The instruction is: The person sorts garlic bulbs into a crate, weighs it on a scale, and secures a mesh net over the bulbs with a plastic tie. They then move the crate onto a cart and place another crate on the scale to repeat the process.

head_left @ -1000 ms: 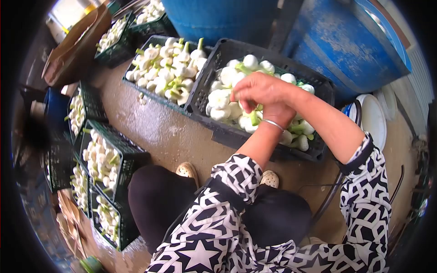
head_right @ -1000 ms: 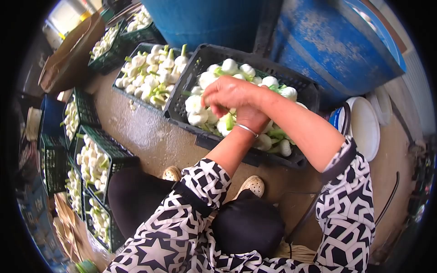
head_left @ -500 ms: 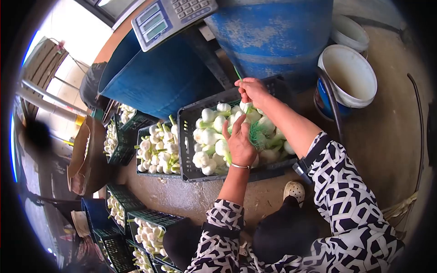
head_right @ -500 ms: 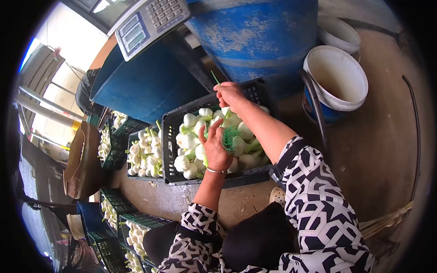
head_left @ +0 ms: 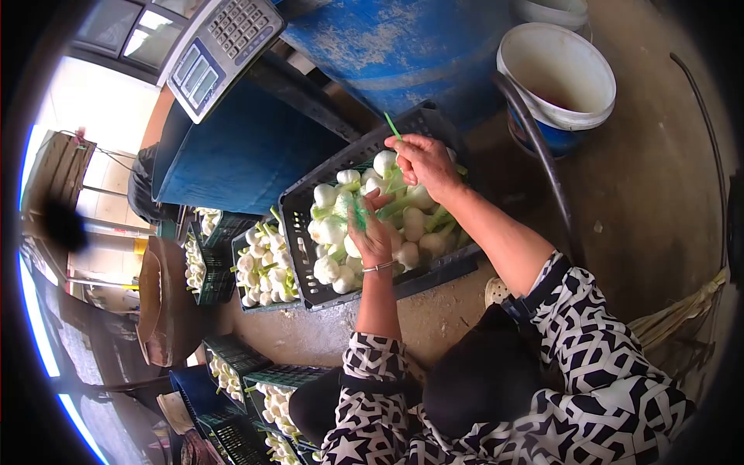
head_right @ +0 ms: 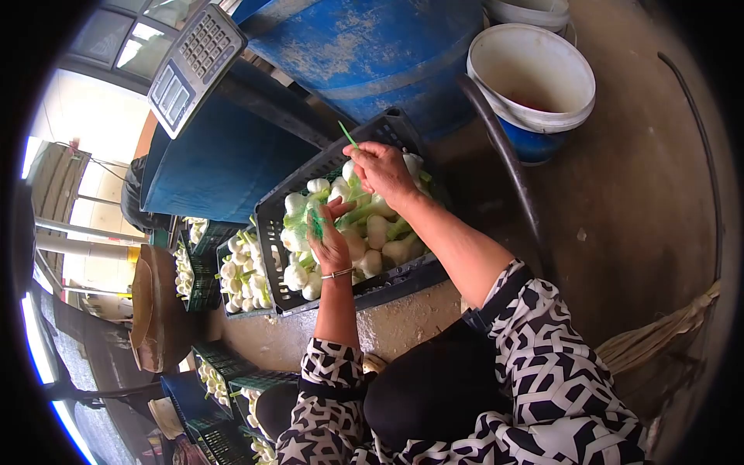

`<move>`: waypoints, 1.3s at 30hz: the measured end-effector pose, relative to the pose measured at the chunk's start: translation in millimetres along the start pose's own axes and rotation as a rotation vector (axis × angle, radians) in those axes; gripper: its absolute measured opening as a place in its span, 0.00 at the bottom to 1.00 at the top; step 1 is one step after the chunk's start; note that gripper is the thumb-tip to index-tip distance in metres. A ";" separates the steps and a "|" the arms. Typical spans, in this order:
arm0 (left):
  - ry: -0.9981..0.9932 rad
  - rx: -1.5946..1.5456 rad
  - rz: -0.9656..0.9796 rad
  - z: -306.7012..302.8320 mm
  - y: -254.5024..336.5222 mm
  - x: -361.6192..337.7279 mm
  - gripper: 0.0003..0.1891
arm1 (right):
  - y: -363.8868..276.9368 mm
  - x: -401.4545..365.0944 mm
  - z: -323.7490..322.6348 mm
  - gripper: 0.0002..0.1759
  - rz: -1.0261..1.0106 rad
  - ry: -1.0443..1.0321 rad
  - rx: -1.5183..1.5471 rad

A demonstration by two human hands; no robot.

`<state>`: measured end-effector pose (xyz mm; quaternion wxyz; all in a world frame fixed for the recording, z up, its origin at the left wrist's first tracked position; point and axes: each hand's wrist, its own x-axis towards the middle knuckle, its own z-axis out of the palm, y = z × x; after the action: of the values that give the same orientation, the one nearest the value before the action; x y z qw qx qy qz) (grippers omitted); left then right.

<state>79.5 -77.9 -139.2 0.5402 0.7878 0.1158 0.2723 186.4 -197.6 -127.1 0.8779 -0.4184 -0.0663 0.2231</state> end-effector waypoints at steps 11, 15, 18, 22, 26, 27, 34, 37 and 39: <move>0.021 -0.025 0.001 -2.1 -8.8 8.3 0.27 | 32.0 -19.9 -10.4 0.14 -0.313 0.103 -0.546; 0.046 0.004 -0.182 -4.1 -24.1 20.1 0.25 | 19.1 -63.6 0.8 0.15 -0.187 -0.092 -0.472; 0.099 0.102 -0.140 1.7 -27.8 23.1 0.26 | 25.7 -111.2 12.6 0.12 -0.296 -0.283 -0.588; -0.078 0.444 -0.087 -12.0 -30.4 38.0 0.25 | 32.3 -152.6 26.9 0.11 -0.310 -0.452 -0.752; -0.477 0.738 -0.260 -17.7 -26.9 72.6 0.21 | 70.6 -155.6 43.7 0.08 -0.702 -0.679 -1.073; -0.583 0.893 -0.281 -11.5 -3.6 73.6 0.19 | 78.6 -154.9 58.4 0.08 -0.680 -0.748 -1.150; -0.106 0.839 -0.151 12.1 -8.8 15.7 0.23 | 132.9 -102.8 137.1 0.20 -0.895 -0.861 -1.390; -0.056 0.875 -0.072 18.6 1.6 7.5 0.13 | 142.2 -138.0 116.8 0.28 -1.118 -1.022 -1.313; 0.003 0.865 0.002 18.1 -1.8 6.8 0.09 | 111.8 -169.5 103.6 0.31 -0.690 -1.502 -0.917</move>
<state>95.3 -88.2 -143.7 0.1596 0.9414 0.2194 0.2003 -33.8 -138.9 -134.2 0.3727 -0.4270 -0.8159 0.1143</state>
